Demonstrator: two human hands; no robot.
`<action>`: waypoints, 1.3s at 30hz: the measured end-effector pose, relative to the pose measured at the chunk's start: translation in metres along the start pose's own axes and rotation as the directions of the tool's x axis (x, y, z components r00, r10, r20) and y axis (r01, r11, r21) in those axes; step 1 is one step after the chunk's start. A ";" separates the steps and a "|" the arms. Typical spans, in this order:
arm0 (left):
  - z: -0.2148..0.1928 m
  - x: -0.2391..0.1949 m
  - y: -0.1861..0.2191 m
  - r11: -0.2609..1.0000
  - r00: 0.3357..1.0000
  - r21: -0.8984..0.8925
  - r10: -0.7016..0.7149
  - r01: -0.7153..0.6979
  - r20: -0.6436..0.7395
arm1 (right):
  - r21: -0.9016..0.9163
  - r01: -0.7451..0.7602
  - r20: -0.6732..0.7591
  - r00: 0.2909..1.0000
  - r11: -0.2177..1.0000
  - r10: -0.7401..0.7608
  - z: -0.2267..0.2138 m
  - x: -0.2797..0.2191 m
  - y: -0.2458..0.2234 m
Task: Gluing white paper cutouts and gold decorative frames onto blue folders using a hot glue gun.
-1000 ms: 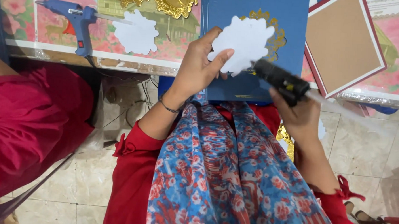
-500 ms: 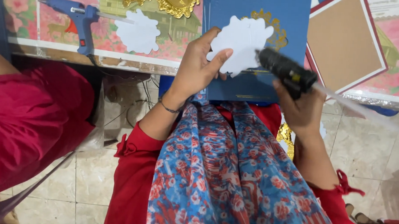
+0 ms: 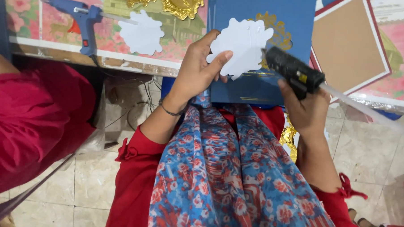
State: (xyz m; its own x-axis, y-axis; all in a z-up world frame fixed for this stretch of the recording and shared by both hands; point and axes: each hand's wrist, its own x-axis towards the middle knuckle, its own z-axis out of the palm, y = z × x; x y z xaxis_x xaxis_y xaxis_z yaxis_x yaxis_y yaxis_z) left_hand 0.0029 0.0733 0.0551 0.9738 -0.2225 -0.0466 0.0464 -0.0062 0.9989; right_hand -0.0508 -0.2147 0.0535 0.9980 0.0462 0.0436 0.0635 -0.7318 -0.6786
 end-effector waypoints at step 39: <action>0.074 0.007 0.018 0.920 0.885 0.125 0.391 -0.371 -0.251 | -0.264 0.593 -0.289 0.703 0.760 -0.649 0.044 0.041 -0.036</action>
State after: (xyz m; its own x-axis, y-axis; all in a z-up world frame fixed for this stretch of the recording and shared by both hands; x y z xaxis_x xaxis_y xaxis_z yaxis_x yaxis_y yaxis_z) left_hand -0.0057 -0.0010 0.0731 0.9363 0.0455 0.3482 -0.3462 -0.0456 0.9370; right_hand -0.0126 -0.1569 0.0472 0.6604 0.3111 0.6834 0.6404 -0.7085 -0.2963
